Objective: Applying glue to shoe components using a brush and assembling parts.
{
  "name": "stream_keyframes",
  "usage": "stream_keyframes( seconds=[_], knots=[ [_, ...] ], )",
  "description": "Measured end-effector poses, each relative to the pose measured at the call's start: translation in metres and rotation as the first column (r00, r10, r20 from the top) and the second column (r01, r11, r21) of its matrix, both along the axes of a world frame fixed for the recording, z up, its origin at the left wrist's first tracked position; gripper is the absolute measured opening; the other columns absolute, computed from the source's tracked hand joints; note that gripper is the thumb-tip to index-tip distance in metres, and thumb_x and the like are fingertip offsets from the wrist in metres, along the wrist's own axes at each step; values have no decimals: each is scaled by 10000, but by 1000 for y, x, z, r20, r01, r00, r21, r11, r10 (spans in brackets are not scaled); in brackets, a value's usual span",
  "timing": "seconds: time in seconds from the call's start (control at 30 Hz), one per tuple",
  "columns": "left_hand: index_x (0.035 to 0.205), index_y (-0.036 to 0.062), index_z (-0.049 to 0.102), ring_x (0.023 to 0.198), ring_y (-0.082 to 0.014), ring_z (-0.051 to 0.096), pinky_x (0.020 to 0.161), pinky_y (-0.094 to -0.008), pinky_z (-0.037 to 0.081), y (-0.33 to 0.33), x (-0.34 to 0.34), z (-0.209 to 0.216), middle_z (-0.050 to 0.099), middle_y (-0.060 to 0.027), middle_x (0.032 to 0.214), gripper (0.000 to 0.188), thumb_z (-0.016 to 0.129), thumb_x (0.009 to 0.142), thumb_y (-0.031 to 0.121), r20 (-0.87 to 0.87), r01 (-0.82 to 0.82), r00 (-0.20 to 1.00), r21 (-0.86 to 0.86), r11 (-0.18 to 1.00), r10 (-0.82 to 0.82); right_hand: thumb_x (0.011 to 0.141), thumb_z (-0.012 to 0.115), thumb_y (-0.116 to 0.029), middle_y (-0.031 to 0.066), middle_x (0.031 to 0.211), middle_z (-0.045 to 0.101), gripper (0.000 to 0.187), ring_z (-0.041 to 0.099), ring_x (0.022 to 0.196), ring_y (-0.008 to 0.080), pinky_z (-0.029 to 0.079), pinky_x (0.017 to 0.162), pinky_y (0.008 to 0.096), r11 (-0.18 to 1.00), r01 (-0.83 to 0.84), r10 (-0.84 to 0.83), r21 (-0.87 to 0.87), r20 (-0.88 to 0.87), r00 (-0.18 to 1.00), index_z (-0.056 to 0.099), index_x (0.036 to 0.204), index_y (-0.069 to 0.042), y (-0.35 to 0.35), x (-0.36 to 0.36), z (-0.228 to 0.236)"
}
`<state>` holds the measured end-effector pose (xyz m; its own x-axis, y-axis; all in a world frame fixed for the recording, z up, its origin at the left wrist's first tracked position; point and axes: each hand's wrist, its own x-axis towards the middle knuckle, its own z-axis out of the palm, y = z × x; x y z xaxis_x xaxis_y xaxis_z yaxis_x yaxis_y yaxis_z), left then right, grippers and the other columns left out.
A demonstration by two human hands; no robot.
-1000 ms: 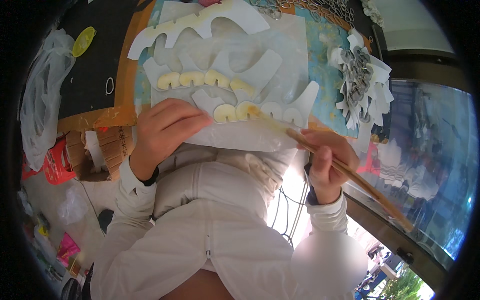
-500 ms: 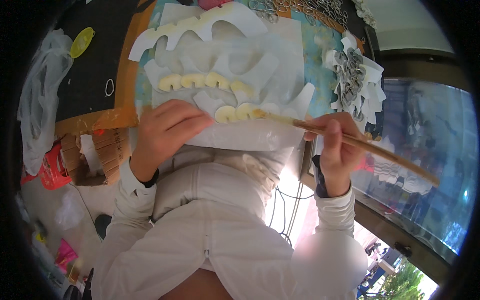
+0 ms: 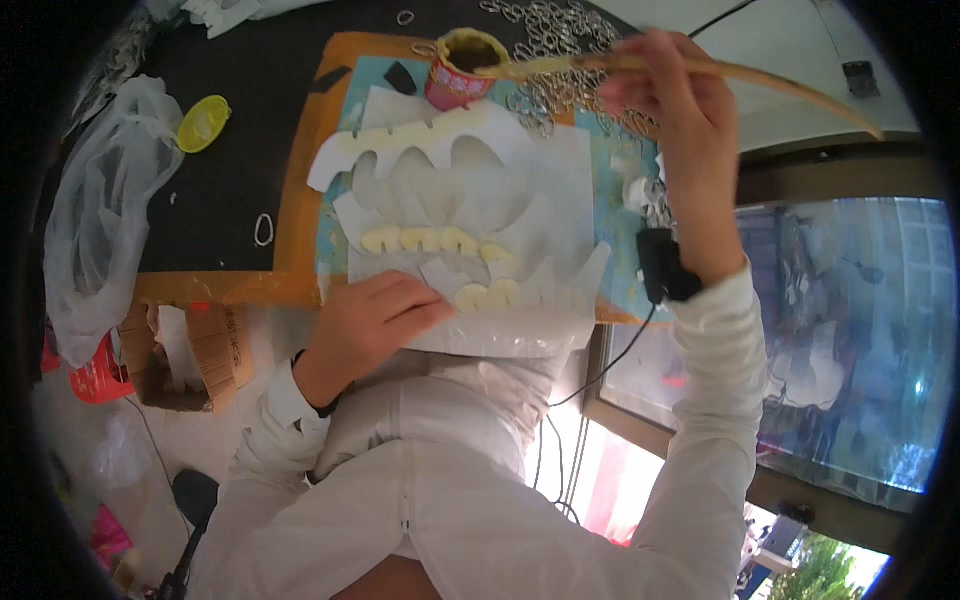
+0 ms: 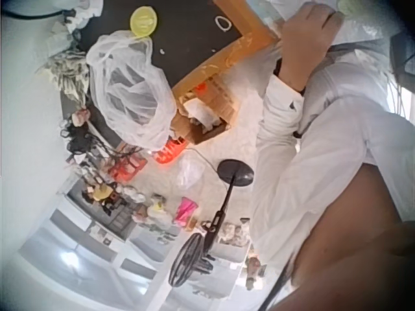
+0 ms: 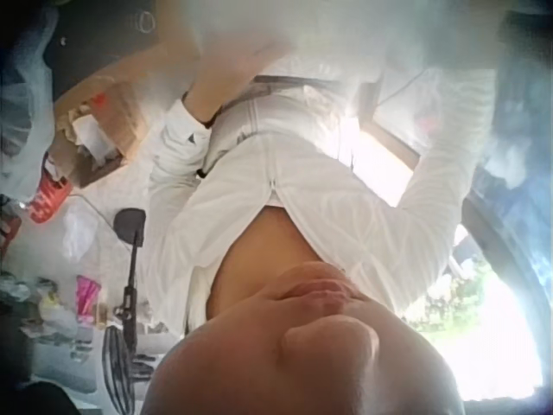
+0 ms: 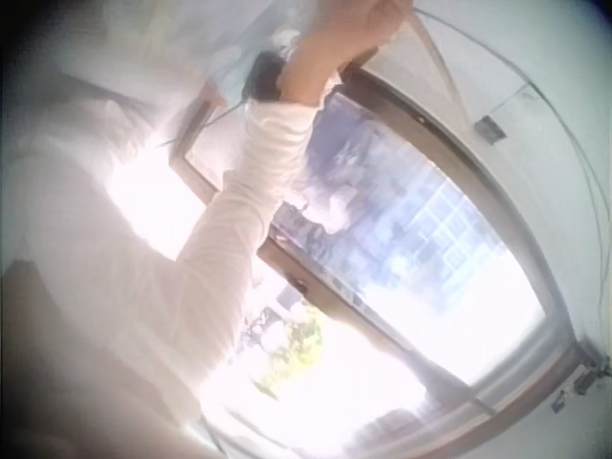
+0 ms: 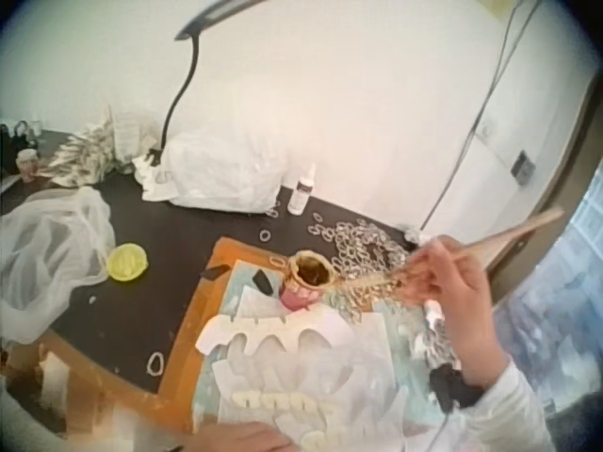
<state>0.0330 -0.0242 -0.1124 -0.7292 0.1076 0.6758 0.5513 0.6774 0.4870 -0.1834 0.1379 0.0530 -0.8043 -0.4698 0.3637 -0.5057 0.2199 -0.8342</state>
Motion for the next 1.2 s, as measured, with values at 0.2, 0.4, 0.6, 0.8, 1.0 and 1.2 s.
stream_keyframes(
  seconds=[0.2, 0.4, 0.6, 0.8, 1.0, 1.2],
  knots=[
    [950, 113, 650, 813, -137, 606, 582, -243, 511, 0, 0, 0, 605, 28, 887, 217, 645, 735, 83, 22, -19, 1000, -50, 999, 20, 1014, 525, -262, 63, 718, 694, 311, 670, 642, 105, 512, 614, 220, 987, -38, 64, 156, -165, 984, 664, 927, 2, -50, -55, -36],
    [950, 120, 643, 829, -136, 603, 597, -238, 512, -2, -1, 4, 600, 28, 890, 215, 629, 739, 81, 39, -14, 999, -60, 998, 17, 985, 560, -232, 78, 700, 690, 284, 679, 595, 119, 528, 571, 225, 981, 5, 7, 193, -58, 998, 672, 938, 25, -61, -57, -51],
    [882, 115, 683, 770, -158, 629, 580, -261, 507, 1, -2, 4, 640, 11, 856, 164, 703, 721, 88, 49, -20, 999, -32, 999, 21, 973, 552, -228, 90, 708, 665, 264, 658, 591, 139, 561, 572, 247, 988, 141, -123, -60, 242, 963, 645, 907, 11, -36, -74, -39],
    [852, 119, 693, 732, -168, 622, 559, -274, 497, 4, 0, 6, 639, 10, 814, 185, 745, 678, 82, 24, -34, 999, 4, 999, 34, 967, 548, -230, 81, 699, 651, 251, 652, 586, 154, 565, 565, 256, 954, 230, -120, -192, 460, 880, 625, 898, -1, 0, -97, -54],
    [905, 122, 682, 773, -163, 620, 542, -273, 484, 4, -1, 3, 633, 13, 857, 180, 690, 729, 86, 74, -2, 997, -15, 1000, 3, 971, 525, -184, 62, 672, 625, 228, 619, 564, 122, 513, 524, 238, 955, 256, -215, -150, 244, 946, 616, 852, -13, 25, -76, -58],
    [863, 108, 700, 726, -206, 621, 556, -310, 471, 6, -5, 3, 641, -13, 813, 225, 779, 657, 62, 110, -37, 993, -19, 999, 39, 998, 492, -178, 51, 656, 599, 279, 488, 502, 64, 381, 475, 213, 968, 191, -201, -164, -45, 979, 598, 810, -2, 80, 15, -47]
  ],
)
